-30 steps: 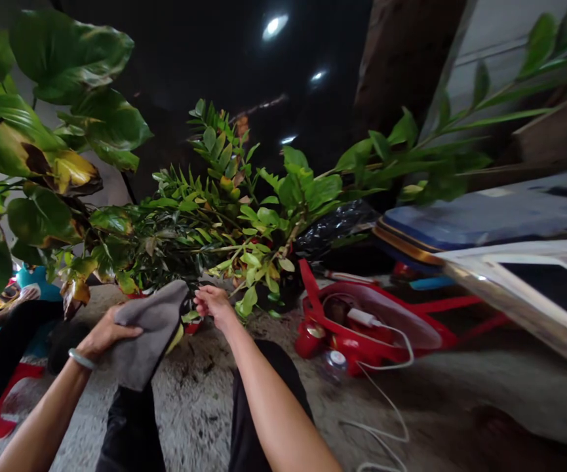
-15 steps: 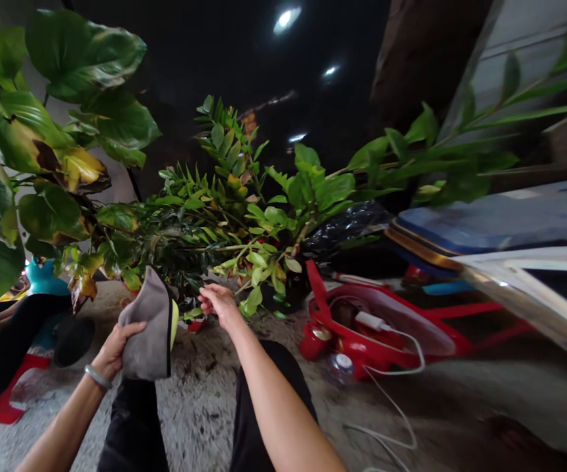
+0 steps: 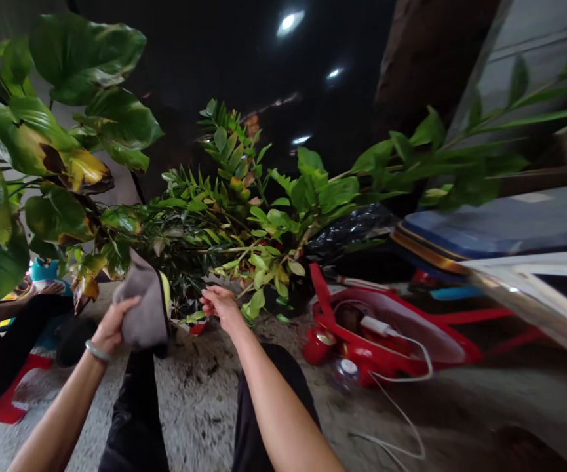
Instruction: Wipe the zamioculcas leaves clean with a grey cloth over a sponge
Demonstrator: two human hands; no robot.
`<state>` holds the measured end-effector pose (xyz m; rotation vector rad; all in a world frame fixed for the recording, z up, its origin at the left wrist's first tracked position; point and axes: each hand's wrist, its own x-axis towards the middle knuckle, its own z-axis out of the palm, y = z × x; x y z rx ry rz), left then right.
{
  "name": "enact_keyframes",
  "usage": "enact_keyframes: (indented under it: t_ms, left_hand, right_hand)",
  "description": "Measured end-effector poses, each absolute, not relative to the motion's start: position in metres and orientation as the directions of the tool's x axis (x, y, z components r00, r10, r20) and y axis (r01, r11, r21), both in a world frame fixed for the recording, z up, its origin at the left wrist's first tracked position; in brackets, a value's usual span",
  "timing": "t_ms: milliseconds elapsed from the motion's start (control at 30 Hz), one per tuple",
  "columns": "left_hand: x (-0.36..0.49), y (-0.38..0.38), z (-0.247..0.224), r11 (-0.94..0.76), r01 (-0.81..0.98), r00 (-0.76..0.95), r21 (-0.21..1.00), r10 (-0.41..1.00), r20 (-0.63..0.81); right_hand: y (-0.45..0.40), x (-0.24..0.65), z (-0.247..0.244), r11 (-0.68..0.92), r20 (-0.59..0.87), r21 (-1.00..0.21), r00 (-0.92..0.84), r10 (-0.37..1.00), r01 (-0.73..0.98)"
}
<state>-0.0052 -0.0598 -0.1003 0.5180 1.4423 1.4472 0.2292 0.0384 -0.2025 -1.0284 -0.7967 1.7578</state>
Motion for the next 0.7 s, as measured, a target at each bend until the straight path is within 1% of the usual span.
enact_keyframes:
  t_ms: [33,67,100,167,267,367,433,500,567,633,700]
  left_hand:
    - [-0.001,-0.071,-0.111,0.279,-0.296,-0.326,0.914,0.869,-0.371]
    - [0.003,-0.082,-0.117,0.323,-0.266,-0.246,0.908,0.888,-0.388]
    - [0.006,-0.091,-0.117,0.335,-0.25,-0.183,0.908,0.905,-0.384]
    - [0.008,-0.098,-0.102,0.26,-0.26,-0.152,0.93,0.94,-0.306]
    - [0.008,-0.079,-0.055,0.036,-0.306,-0.244,0.951,0.963,-0.115]
    - [0.015,-0.037,-0.017,-0.136,-0.311,-0.386,0.941,0.922,0.006]
    - [0.024,-0.013,-0.014,-0.152,-0.288,-0.431,0.945,0.902,0.014]
    - [0.033,-0.003,-0.03,-0.088,-0.237,-0.417,0.968,0.909,-0.019]
    - [0.037,-0.01,-0.056,0.033,-0.163,-0.292,0.986,0.953,-0.08]
    - [0.036,-0.029,-0.08,0.167,-0.055,-0.045,0.984,0.985,-0.169]
    - [0.033,-0.049,-0.088,0.236,0.072,0.201,0.969,0.948,-0.246]
  right_hand:
    - [0.039,0.23,-0.203,-0.367,-0.297,-0.846,-0.229,0.927,-0.387]
    - [0.039,0.231,-0.204,-0.366,-0.296,-0.846,-0.229,0.927,-0.387]
    - [0.039,0.231,-0.204,-0.365,-0.295,-0.847,-0.229,0.928,-0.388]
    - [0.039,0.23,-0.204,-0.364,-0.295,-0.847,-0.227,0.928,-0.388]
    - [0.04,0.227,-0.204,-0.364,-0.294,-0.85,-0.23,0.928,-0.382]
    - [0.041,0.224,-0.205,-0.359,-0.288,-0.858,-0.234,0.929,-0.368]
    - [0.043,0.224,-0.209,-0.328,-0.262,-0.882,-0.227,0.938,-0.338]
    - [0.046,0.224,-0.215,-0.266,-0.213,-0.927,-0.212,0.954,-0.264]
    - [0.049,0.226,-0.223,-0.204,-0.168,-0.962,-0.199,0.966,-0.18]
    - [0.051,0.228,-0.232,-0.153,-0.129,-0.981,-0.189,0.974,-0.119]
    - [0.05,0.231,-0.24,-0.089,-0.073,-0.993,-0.175,0.982,-0.083]
